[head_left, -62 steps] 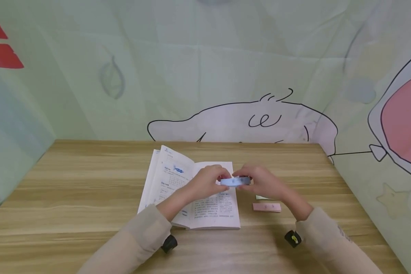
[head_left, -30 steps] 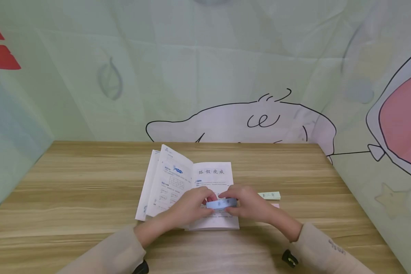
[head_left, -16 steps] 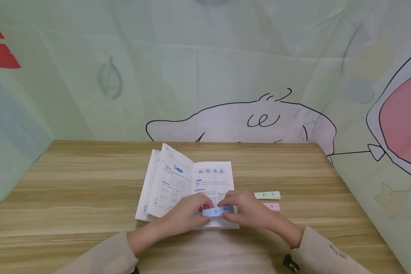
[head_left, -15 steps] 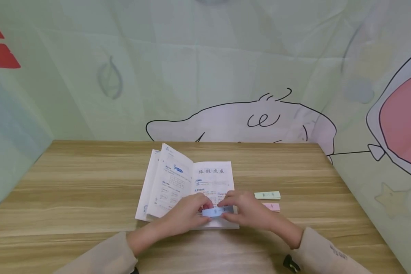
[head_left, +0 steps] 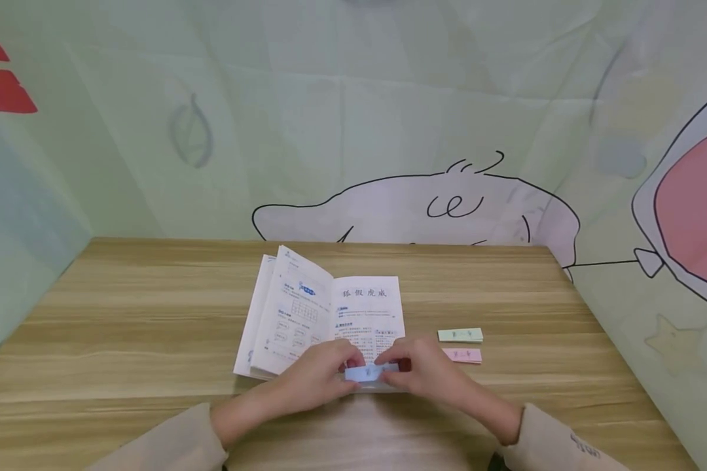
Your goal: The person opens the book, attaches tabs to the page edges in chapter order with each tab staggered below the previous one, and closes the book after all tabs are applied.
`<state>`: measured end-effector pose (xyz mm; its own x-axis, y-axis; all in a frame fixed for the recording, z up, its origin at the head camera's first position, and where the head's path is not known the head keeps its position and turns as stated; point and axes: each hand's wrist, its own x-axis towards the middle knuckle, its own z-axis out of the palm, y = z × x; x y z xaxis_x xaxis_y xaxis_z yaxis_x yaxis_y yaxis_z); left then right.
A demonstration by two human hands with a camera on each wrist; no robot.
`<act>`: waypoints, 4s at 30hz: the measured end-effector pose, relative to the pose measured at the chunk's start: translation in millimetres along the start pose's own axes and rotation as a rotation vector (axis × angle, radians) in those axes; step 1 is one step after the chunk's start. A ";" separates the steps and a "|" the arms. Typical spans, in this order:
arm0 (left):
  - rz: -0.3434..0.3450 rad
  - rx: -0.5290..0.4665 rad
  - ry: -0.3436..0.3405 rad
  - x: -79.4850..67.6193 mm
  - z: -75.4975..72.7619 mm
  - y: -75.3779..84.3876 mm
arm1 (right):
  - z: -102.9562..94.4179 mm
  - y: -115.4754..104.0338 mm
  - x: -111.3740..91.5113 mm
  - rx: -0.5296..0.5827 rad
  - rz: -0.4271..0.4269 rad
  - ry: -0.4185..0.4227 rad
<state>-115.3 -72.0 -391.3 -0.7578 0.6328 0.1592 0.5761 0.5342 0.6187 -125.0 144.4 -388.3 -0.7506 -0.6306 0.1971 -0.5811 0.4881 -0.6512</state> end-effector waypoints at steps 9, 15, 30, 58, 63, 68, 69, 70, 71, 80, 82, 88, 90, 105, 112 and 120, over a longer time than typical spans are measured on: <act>0.006 0.008 -0.007 -1.9 -0.6 1.2 | -1.5 -3.1 -3.9 0.220 0.208 0.008; 0.006 -0.008 -0.025 -4.2 0.0 1.0 | -2.3 -3.4 -5.4 0.289 0.235 -0.021; -0.006 -0.041 -0.093 -16.0 7.9 -0.2 | 4.2 -4.9 -13.8 0.386 0.243 -0.104; 0.028 0.114 -0.123 -18.4 11.9 1.3 | -14.0 12.6 -10.3 0.463 0.439 -0.118; 0.008 0.132 -0.080 -13.3 -1.3 6.8 | -24.7 17.0 -6.0 0.490 0.464 -0.091; -0.122 0.173 -0.088 -3.1 -25.5 14.9 | -37.0 20.0 -0.8 0.477 0.502 -0.061; -0.157 0.173 -0.104 -1.0 -31.7 16.2 | -39.3 20.7 0.8 0.473 0.513 -0.053; -0.196 0.169 -0.125 1.0 -38.0 17.2 | -41.4 21.7 2.3 0.476 0.523 -0.044; -0.236 0.161 -0.153 3.1 -44.4 17.8 | -43.6 22.4 3.7 0.477 0.530 -0.037; -0.434 0.175 -0.397 27.3 -80.2 3.5 | -52.6 36.7 14.9 0.533 0.534 0.036; -0.471 0.169 -0.402 32.6 -80.7 -1.2 | -52.7 40.0 17.6 0.543 0.537 0.051; -0.535 0.149 -0.351 49.0 -76.5 -11.8 | -53.2 48.8 26.4 0.579 0.595 0.114; -0.518 0.151 -0.314 55.9 -73.7 -15.5 | -54.1 52.2 29.0 0.586 0.621 0.140; 0.040 0.278 0.022 89.2 -38.2 -46.7 | -58.2 78.9 41.3 0.533 0.665 0.200; 0.258 0.525 -0.089 94.1 -22.6 -49.4 | -59.5 90.7 43.5 0.506 0.710 0.212; 0.187 0.511 -0.190 98.1 -11.6 -45.4 | -59.5 93.1 45.0 0.465 0.772 0.216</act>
<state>-219.4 -40.6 -394.9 -0.5877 0.8068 0.0604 0.8057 0.5767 0.1353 -231.7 197.4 -396.5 -0.9464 -0.0823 -0.3122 0.2543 0.4056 -0.8779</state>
